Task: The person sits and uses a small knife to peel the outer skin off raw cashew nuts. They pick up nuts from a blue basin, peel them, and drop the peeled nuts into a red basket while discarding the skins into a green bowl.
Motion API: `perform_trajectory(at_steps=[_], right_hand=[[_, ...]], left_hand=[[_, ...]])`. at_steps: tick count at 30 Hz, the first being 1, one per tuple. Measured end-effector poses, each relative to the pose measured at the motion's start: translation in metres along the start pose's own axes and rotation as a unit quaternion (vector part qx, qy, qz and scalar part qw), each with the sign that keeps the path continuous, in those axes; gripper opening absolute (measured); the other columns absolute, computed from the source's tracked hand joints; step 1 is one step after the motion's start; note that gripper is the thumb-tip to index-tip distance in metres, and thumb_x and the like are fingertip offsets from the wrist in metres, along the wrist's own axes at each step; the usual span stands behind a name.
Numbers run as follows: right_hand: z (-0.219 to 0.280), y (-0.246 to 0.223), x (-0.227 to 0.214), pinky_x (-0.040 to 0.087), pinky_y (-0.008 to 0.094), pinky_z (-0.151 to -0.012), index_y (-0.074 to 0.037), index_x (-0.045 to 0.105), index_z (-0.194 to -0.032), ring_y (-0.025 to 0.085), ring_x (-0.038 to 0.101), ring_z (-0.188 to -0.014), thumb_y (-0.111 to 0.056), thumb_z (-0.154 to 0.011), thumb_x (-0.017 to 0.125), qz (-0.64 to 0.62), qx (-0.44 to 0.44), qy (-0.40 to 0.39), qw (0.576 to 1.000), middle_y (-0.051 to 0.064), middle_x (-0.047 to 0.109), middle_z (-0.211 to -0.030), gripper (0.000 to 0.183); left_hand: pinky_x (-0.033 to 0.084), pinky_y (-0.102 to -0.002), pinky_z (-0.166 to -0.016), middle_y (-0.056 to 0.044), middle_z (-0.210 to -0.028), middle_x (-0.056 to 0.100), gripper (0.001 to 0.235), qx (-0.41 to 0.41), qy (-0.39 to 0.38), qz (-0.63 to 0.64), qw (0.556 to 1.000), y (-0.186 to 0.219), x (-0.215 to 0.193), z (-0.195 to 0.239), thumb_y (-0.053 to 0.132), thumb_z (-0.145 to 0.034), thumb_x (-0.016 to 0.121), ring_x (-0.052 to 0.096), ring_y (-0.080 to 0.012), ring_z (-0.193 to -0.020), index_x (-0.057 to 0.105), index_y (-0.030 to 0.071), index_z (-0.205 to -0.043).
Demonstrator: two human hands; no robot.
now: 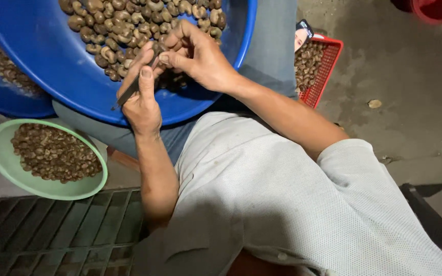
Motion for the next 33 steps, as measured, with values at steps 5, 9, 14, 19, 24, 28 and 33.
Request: perform_trajectory(at_steps=[5, 9, 14, 19, 24, 28, 33], right_hand=[[-0.001, -0.005, 0.001, 0.057, 0.024, -0.065, -0.01, 0.053, -0.106, 0.009, 0.063, -0.073, -0.012, -0.101, 0.072, 0.015, -0.014, -0.019, 1.0, 0.002, 0.062, -0.09, 0.019], [-0.001, -0.004, 0.001, 0.058, 0.022, -0.066, -0.01, 0.053, -0.106, 0.009, 0.064, -0.073, -0.01, -0.101, 0.071, 0.001, -0.003, -0.011, 1.0, 0.002, 0.064, -0.09, 0.018], [0.001, -0.01, 0.001, 0.06, 0.023, -0.066, -0.008, 0.054, -0.108, 0.011, 0.066, -0.075, -0.008, -0.103, 0.068, 0.011, -0.018, -0.025, 0.999, 0.005, 0.066, -0.094, 0.016], [-0.001, 0.002, 0.002, 0.056, 0.024, -0.066, -0.01, 0.054, -0.106, 0.008, 0.062, -0.073, -0.011, -0.101, 0.072, 0.018, -0.002, -0.009, 1.0, 0.003, 0.064, -0.088, 0.019], [-0.001, 0.009, 0.001, 0.054, 0.023, -0.066, -0.012, 0.051, -0.104, 0.008, 0.063, -0.074, -0.013, -0.101, 0.074, 0.027, 0.0, -0.023, 0.999, 0.004, 0.064, -0.088, 0.023], [0.001, -0.01, 0.003, 0.057, 0.023, -0.069, -0.01, 0.051, -0.105, 0.009, 0.063, -0.077, -0.012, -0.102, 0.073, 0.053, 0.008, -0.02, 0.998, 0.005, 0.065, -0.088, 0.022], [0.0, -0.012, 0.005, 0.056, 0.023, -0.069, -0.009, 0.049, -0.108, 0.011, 0.065, -0.079, -0.018, -0.104, 0.071, 0.027, 0.025, -0.058, 0.998, 0.006, 0.065, -0.093, 0.024]], left_hand=[[0.063, -0.053, -0.109, -0.025, -0.138, 0.061, 0.038, 0.008, 0.012, 0.061, 0.998, -0.002, 0.001, 0.001, 0.031, -0.114, 0.054, 0.062, -0.0419, -0.132, 0.061, -0.002, -0.132], [0.062, -0.052, -0.11, -0.025, -0.142, 0.058, 0.038, 0.013, -0.005, 0.06, 0.998, -0.005, 0.0, 0.001, 0.028, -0.114, 0.053, 0.062, -0.0411, -0.133, 0.06, -0.004, -0.132], [0.062, -0.054, -0.105, -0.03, -0.132, 0.064, 0.041, -0.024, 0.044, 0.085, 0.995, -0.011, -0.003, 0.0, 0.033, -0.114, 0.051, 0.068, -0.0474, -0.123, 0.056, -0.002, -0.134], [0.064, -0.052, -0.106, -0.023, -0.134, 0.064, 0.041, 0.012, 0.032, 0.047, 0.998, -0.002, 0.001, 0.001, 0.032, -0.113, 0.053, 0.066, -0.0406, -0.126, 0.062, -0.005, -0.129], [0.064, -0.042, -0.102, -0.02, -0.132, 0.067, 0.034, -0.014, 0.062, 0.064, 0.996, -0.015, -0.003, 0.002, 0.026, -0.112, 0.051, 0.069, -0.0363, -0.122, 0.065, -0.002, -0.125], [0.066, -0.042, -0.101, -0.015, -0.13, 0.069, 0.041, -0.016, 0.048, 0.063, 0.997, -0.007, -0.003, 0.0, 0.035, -0.112, 0.052, 0.072, -0.0353, -0.119, 0.066, 0.001, -0.129], [0.065, -0.04, -0.104, -0.017, -0.133, 0.067, 0.038, -0.016, 0.033, 0.088, 0.995, -0.009, -0.006, 0.0, 0.03, -0.112, 0.052, 0.069, -0.033, -0.125, 0.065, -0.001, -0.129]])
Point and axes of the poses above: each hand's wrist, its own z-axis away from the middle knuckle, its own x-axis out of the palm, y = z × x, the point moved 2 cm from there along -z, towards the middle knuckle
